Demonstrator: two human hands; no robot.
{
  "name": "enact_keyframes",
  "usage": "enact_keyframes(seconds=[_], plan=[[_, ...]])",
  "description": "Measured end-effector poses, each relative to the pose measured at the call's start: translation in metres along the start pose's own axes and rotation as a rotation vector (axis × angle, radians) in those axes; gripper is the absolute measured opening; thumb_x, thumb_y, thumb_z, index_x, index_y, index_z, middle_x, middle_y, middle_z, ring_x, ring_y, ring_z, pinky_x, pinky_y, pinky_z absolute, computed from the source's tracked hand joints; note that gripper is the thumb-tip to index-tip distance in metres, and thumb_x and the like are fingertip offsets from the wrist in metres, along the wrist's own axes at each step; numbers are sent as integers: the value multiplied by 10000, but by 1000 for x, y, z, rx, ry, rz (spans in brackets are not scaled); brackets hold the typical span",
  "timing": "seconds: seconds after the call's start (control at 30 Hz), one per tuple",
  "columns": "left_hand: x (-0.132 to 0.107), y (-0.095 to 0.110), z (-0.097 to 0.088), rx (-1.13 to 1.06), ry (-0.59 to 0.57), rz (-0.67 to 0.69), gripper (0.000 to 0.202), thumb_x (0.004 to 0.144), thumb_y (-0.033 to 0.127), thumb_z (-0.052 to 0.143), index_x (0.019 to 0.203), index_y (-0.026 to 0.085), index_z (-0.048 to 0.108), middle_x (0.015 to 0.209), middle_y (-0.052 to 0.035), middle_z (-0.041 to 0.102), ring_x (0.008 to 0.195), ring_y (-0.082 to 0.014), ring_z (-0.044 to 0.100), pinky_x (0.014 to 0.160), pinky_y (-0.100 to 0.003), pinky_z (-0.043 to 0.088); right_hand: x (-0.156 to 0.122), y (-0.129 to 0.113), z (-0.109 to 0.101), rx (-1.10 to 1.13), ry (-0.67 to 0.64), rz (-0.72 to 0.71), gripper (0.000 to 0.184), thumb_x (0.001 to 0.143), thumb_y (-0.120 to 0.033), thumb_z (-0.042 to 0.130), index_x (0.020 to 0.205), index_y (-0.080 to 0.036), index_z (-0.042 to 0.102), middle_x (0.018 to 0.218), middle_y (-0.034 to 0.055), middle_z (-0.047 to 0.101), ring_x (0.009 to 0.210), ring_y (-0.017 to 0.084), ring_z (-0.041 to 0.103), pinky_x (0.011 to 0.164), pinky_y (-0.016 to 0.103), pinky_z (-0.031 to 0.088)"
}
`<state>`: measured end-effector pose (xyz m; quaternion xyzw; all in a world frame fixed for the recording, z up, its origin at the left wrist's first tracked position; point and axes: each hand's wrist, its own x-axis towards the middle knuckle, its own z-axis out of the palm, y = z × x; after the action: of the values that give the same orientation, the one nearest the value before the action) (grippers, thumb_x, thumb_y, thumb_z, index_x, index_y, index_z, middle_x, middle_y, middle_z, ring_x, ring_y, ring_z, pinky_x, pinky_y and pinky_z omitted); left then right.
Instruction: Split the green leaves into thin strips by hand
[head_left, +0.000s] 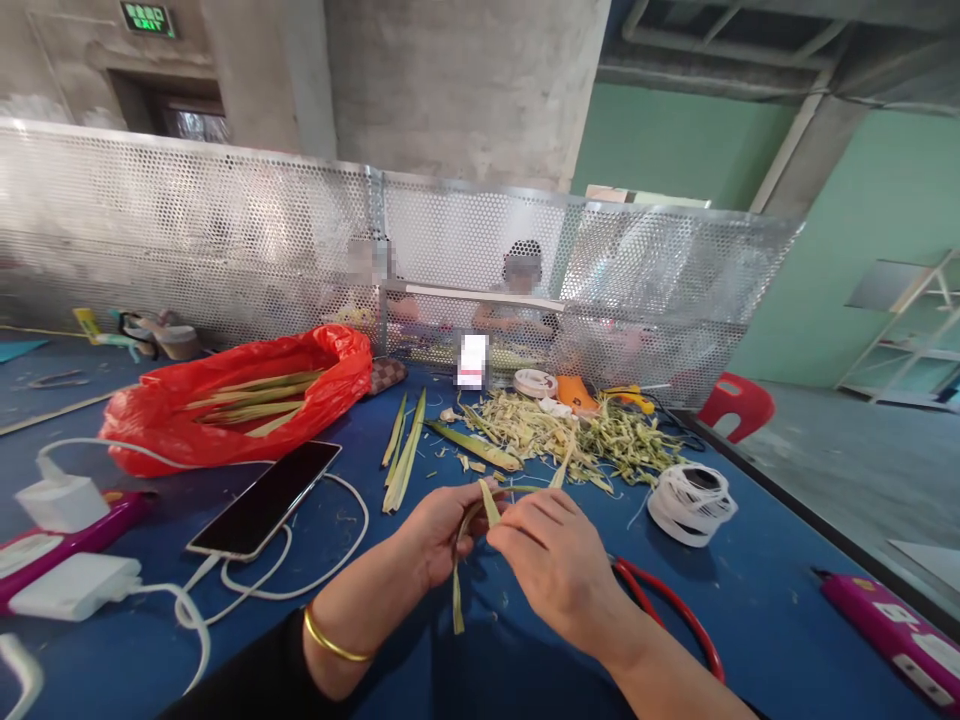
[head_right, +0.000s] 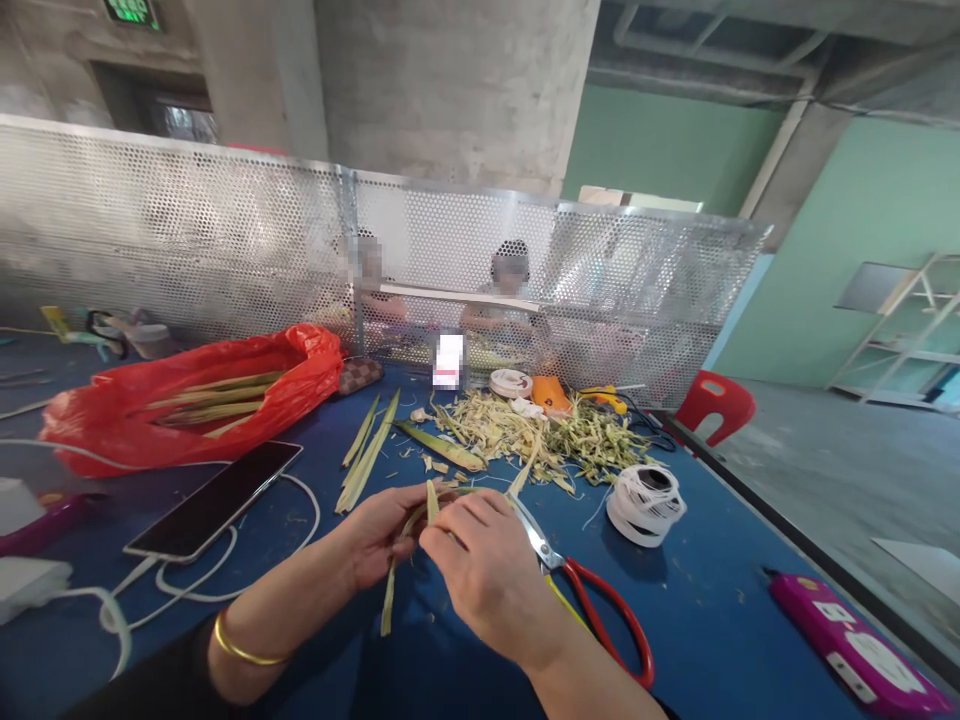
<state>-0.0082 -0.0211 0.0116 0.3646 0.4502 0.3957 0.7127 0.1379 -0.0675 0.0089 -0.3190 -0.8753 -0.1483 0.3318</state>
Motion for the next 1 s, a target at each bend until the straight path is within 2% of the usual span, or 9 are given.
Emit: enact_keyframes(seconds=[0.1, 0.23, 0.47, 0.6, 0.7, 0.77, 0.87, 0.93, 1.0], plan=[[1, 2, -1, -172, -26, -135, 191, 768, 277, 618, 771, 88, 643, 592, -14, 616, 416, -45, 474, 305, -133, 242, 1, -3, 2, -117, -93, -82, 207, 904, -121, 426, 806, -179, 598, 744, 37, 585, 736, 157, 500, 730, 330, 385], [3, 4, -4, -297, -70, -195, 160, 827, 210, 551, 832, 68, 625, 656, -30, 644, 487, -61, 559, 371, -118, 373, 2, -5, 5, -224, -138, -176, 203, 891, -84, 415, 801, -156, 581, 750, 42, 577, 720, 162, 492, 761, 352, 395], [6, 1, -5, -397, -111, -136, 144, 837, 218, 545, 808, 98, 620, 692, -34, 647, 588, -89, 611, 634, -176, 503, 2, -10, 9, -148, -104, -119, 260, 904, -109, 405, 1129, -130, 532, 837, 50, 591, 803, 175, 534, 917, 395, 357], [5, -5, 0, -395, -99, -151, 163, 822, 239, 554, 786, 99, 630, 674, -38, 652, 600, -125, 623, 650, -227, 514, 2, -14, 17, -205, -160, -164, 180, 893, -112, 412, 921, -162, 583, 822, 40, 564, 762, 168, 520, 891, 373, 372], [3, -7, 4, -357, -54, -114, 160, 807, 229, 573, 769, 90, 643, 670, -45, 664, 606, -127, 623, 628, -215, 513, 1, -15, 19, -114, -104, -146, 189, 888, -109, 403, 834, -174, 572, 787, 33, 568, 736, 162, 519, 877, 375, 378], [1, -6, 4, -300, -24, -68, 158, 795, 233, 590, 769, 91, 655, 674, -45, 670, 590, -114, 613, 583, -193, 506, 0, -11, 16, 63, 28, -14, 189, 890, -118, 394, 851, -184, 566, 791, 35, 584, 762, 164, 535, 841, 362, 396], [-3, -5, 4, -180, -27, -18, 199, 782, 263, 605, 827, 82, 675, 707, -63, 681, 575, -111, 615, 533, -182, 504, -1, 0, 12, 335, 247, 413, 149, 893, -194, 419, 830, -191, 555, 806, 45, 604, 769, 168, 562, 732, 306, 437], [-6, -4, 5, -118, -47, 15, 229, 774, 277, 613, 854, 73, 678, 729, -84, 683, 579, -120, 626, 529, -189, 513, -1, 9, 13, 493, 268, 724, 172, 881, -279, 458, 768, -189, 552, 788, 47, 607, 706, 167, 578, 658, 283, 458], [-8, -3, 6, -81, -60, 59, 246, 777, 293, 614, 856, 69, 677, 727, -94, 678, 575, -123, 628, 523, -189, 515, -1, 18, 16, 666, 219, 930, 203, 850, -341, 495, 725, -190, 550, 745, 39, 605, 640, 171, 590, 597, 279, 475]])
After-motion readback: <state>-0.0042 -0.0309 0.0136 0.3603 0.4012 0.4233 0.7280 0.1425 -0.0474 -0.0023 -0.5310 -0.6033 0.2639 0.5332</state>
